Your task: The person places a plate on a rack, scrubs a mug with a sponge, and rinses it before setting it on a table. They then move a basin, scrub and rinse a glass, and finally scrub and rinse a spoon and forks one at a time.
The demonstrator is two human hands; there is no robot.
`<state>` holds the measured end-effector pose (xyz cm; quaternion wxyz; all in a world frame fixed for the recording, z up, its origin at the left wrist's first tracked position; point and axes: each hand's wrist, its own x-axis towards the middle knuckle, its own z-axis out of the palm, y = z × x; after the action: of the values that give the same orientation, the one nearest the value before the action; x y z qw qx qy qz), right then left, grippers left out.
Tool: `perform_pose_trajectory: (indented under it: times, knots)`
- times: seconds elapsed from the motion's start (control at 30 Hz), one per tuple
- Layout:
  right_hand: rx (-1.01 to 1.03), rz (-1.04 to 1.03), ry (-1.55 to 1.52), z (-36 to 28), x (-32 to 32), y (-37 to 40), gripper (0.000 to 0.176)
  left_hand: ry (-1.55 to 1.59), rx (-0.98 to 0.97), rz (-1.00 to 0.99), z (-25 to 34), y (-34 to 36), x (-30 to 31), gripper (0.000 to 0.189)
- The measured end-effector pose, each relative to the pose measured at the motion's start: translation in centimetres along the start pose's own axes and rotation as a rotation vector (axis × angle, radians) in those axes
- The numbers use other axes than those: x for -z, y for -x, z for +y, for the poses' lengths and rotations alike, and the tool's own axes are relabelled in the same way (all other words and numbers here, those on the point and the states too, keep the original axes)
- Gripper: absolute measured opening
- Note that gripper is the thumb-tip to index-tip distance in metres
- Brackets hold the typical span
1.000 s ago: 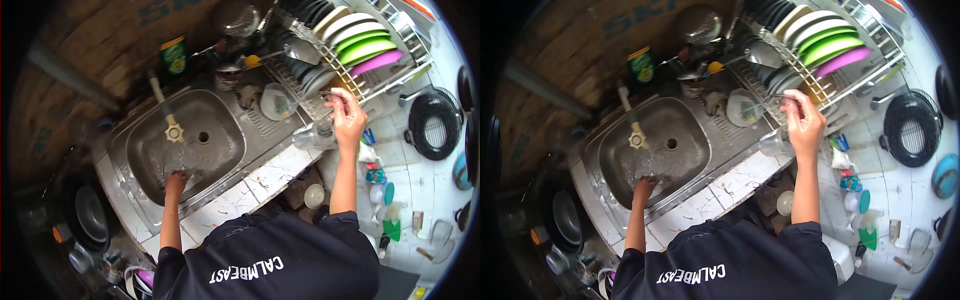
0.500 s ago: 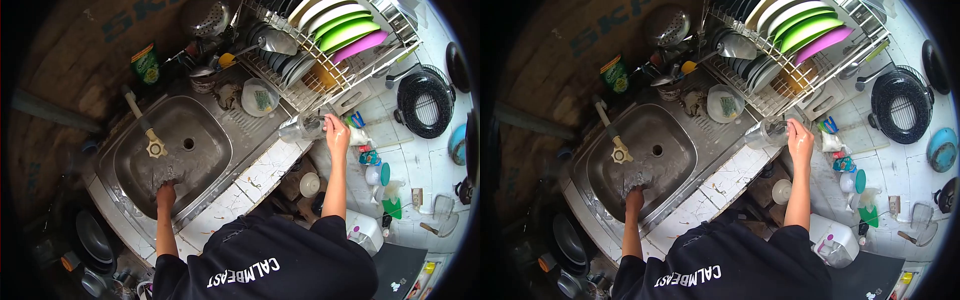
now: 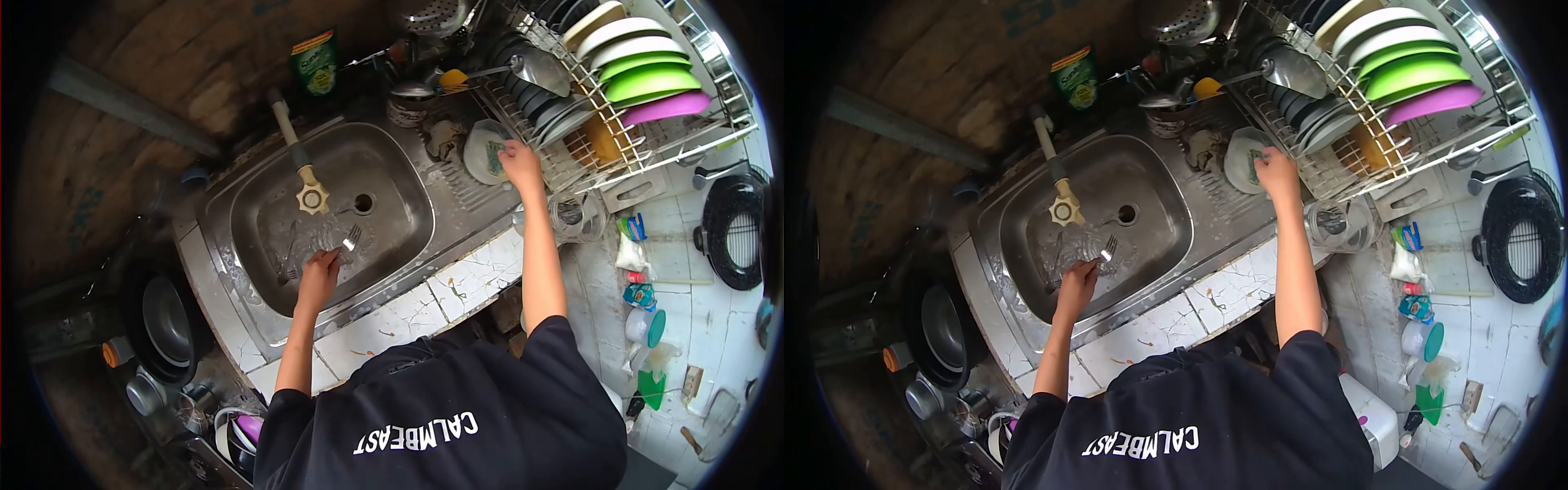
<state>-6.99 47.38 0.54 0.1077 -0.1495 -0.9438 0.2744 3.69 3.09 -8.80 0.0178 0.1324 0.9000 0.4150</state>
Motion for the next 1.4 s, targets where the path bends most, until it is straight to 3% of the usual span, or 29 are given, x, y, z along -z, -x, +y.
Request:
perform_pose_trajectory:
  times: [0.07, 0.1, 0.17, 0.23, 0.33, 0.43, 0.53, 0.57, 0.63, 0.67, 0.73, 0.77, 0.87, 0.93, 0.97, 1.0, 1.1, 1.23, 1.4]
  knots:
    - [-0.141, -0.222, 0.361, 2.3, -3.9, -2.3, 0.049, 0.051, 0.083, -0.052, 0.7, -0.2, 0.5, 0.019]
    - [-0.124, -0.228, 0.352, 2.9, -4.8, -3.2, 0.049, 0.119, 0.154, -0.117, 1.2, -0.4, 0.8, 0.018]
    - [-0.246, -0.498, 0.524, 3.6, -5.9, -4.3, 0.061, 0.181, 0.284, -0.213, 2.7, -0.8, 1.5, 0.018]
    - [-0.137, -0.406, 0.619, 3.8, -6.6, -4.2, 0.064, 0.402, 0.408, -0.286, 3.3, -1.0, 1.4, 0.020]
    - [-0.310, -0.340, 0.543, 5.1, -7.3, -5.0, 0.060, 0.552, 0.569, -0.351, 4.7, -1.3, 1.5, 0.025]
    - [-0.180, -0.254, 0.380, 6.1, -6.5, -5.5, 0.055, 0.715, 0.587, -0.361, 4.4, -1.1, 1.1, 0.029]
    - [-0.536, -0.334, -0.368, 6.3, -4.7, -6.0, 0.038, 0.861, 0.594, -0.411, 3.8, -0.8, 1.1, 0.036]
    - [-0.535, -0.335, -0.367, 6.3, -4.2, -6.1, 0.038, 0.987, 0.612, -0.403, 3.9, -0.7, 1.2, 0.039]
    - [-0.709, -0.280, -0.990, 6.3, -3.3, -5.8, 0.035, 1.055, 0.627, -0.404, 5.3, -0.8, 2.0, 0.042]
    - [-0.709, -0.286, -0.991, 6.0, -3.0, -5.3, 0.035, 1.120, 0.636, -0.402, 6.0, -0.9, 2.3, 0.044]
    - [-0.527, -0.162, -1.270, 3.7, -1.7, -3.3, 0.037, 1.072, 0.626, -0.421, 6.5, -1.2, 2.6, 0.044]
    - [-0.529, -0.179, -1.271, 1.7, -1.0, -1.8, 0.037, 1.026, 0.614, -0.445, 6.9, -1.1, 2.7, 0.045]
    - [-0.215, -0.249, -1.195, -2.3, -2.3, 1.6, 0.050, 0.988, 0.632, -0.387, 8.1, -1.6, 3.0, 0.044]
    - [-0.313, -0.382, -1.159, -6.3, -4.1, 5.4, 0.048, 0.987, 0.650, -0.337, 9.3, -1.8, 3.0, 0.041]
    - [-0.198, -0.422, -1.033, -7.9, -5.3, 7.6, 0.043, 0.983, 0.654, -0.337, 9.6, -1.9, 3.0, 0.041]
    - [0.296, -0.222, -0.601, -9.9, -6.0, 9.6, 0.040, 0.993, 0.660, -0.334, 9.8, -2.0, 2.9, 0.041]
    - [0.918, -0.195, -0.244, -14.1, -8.7, 14.0, 0.035, 1.059, 0.673, -0.334, 10.9, -1.7, 3.0, 0.042]
    - [1.052, -0.104, -0.157, -14.1, -10.6, 13.9, 0.029, 0.956, 0.720, -0.218, 11.8, -1.2, 3.9, 0.026]
    - [1.130, -0.067, -0.045, -14.6, -9.8, 11.7, 0.028, 0.966, 0.669, -0.276, 11.4, -1.4, 4.8, 0.018]
